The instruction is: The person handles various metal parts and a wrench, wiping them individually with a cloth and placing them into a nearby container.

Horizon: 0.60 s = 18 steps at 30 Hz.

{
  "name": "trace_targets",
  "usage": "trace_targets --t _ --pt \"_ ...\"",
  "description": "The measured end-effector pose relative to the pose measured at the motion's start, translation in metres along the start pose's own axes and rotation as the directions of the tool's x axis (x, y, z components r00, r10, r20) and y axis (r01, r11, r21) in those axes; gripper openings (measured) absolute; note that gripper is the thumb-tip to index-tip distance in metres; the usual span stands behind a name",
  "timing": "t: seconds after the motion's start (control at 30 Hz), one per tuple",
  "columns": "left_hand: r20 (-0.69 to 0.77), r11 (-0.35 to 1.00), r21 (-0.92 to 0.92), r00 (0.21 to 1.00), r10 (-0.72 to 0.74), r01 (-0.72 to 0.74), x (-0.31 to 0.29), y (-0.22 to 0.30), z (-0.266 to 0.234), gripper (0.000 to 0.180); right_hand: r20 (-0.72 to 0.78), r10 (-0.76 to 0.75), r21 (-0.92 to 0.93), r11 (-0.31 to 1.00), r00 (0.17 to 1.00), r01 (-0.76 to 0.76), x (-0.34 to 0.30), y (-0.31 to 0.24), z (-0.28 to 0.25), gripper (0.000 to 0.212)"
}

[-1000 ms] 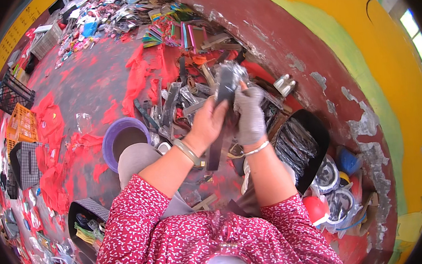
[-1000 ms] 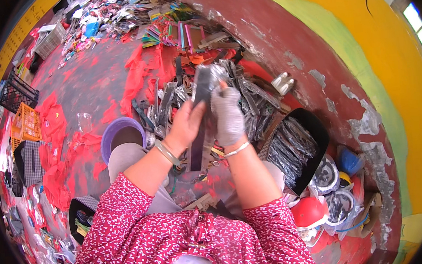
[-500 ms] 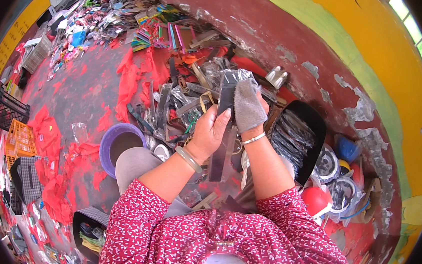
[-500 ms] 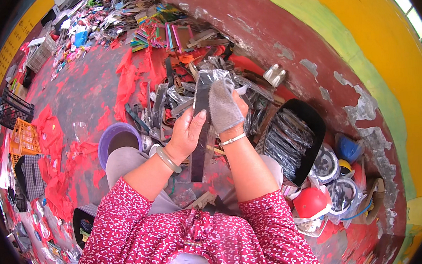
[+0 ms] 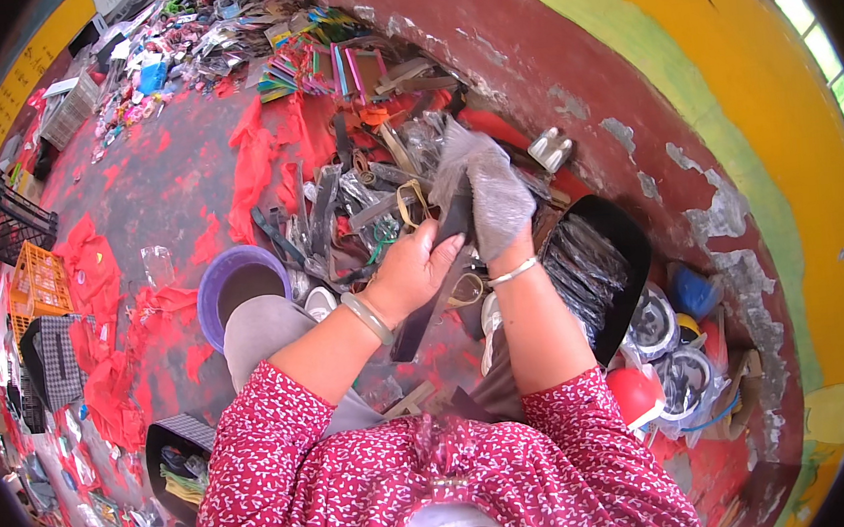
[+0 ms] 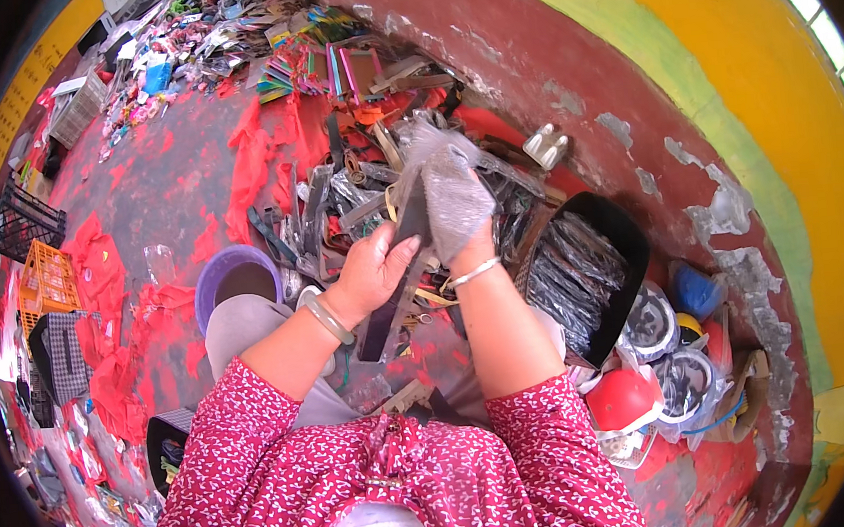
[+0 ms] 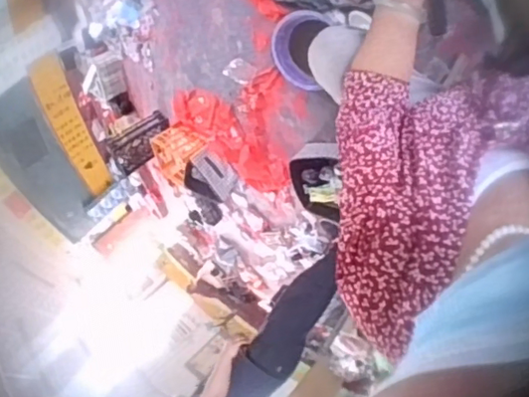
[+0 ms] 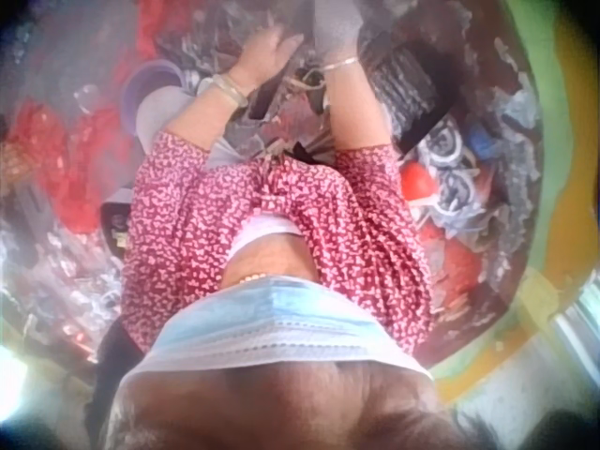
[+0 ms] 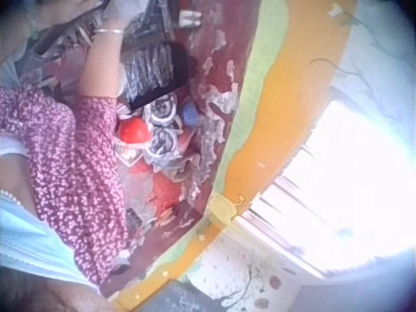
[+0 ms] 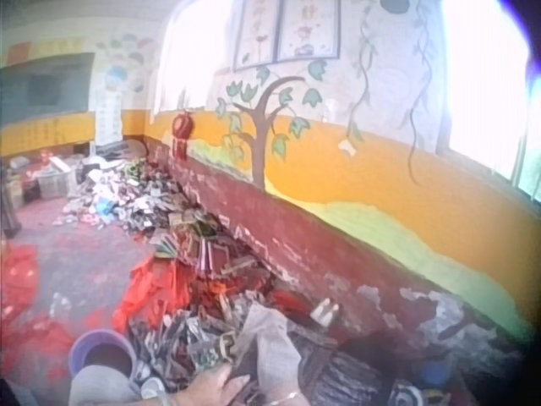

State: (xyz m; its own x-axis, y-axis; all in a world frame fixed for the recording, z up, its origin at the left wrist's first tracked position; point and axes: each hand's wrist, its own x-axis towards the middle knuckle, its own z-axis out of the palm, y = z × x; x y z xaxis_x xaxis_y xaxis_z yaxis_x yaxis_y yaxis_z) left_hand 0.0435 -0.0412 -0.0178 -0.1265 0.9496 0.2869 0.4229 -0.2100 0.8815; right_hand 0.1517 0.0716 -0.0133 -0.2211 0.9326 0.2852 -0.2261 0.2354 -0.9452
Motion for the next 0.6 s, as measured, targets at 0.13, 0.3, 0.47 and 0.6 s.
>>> trace_targets --t 0.13,0.3,0.47,0.6 --pt "0.088 1.000 0.006 0.996 -0.017 0.016 -0.001 -0.001 0.005 0.030 0.116 -0.392 -0.881 0.383 0.912 0.277 0.003 0.009 -0.011 0.022" --pt "-0.011 0.970 -0.241 1.000 0.018 -0.020 0.005 0.008 0.011 0.036 0.039 -0.419 -0.835 0.485 0.907 0.260 0.015 0.032 -0.026 0.021" --pt "0.112 0.988 -0.148 0.993 -0.028 0.044 0.009 0.014 -0.003 0.037 -0.060 -0.369 -0.673 0.701 0.928 0.236 0.016 0.037 -0.033 0.027" --pt "0.128 0.998 -0.060 0.992 -0.015 0.023 0.001 0.010 -0.009 0.035 0.109 -0.182 -0.863 -0.506 0.977 0.002 0.035 0.018 -0.036 0.022"
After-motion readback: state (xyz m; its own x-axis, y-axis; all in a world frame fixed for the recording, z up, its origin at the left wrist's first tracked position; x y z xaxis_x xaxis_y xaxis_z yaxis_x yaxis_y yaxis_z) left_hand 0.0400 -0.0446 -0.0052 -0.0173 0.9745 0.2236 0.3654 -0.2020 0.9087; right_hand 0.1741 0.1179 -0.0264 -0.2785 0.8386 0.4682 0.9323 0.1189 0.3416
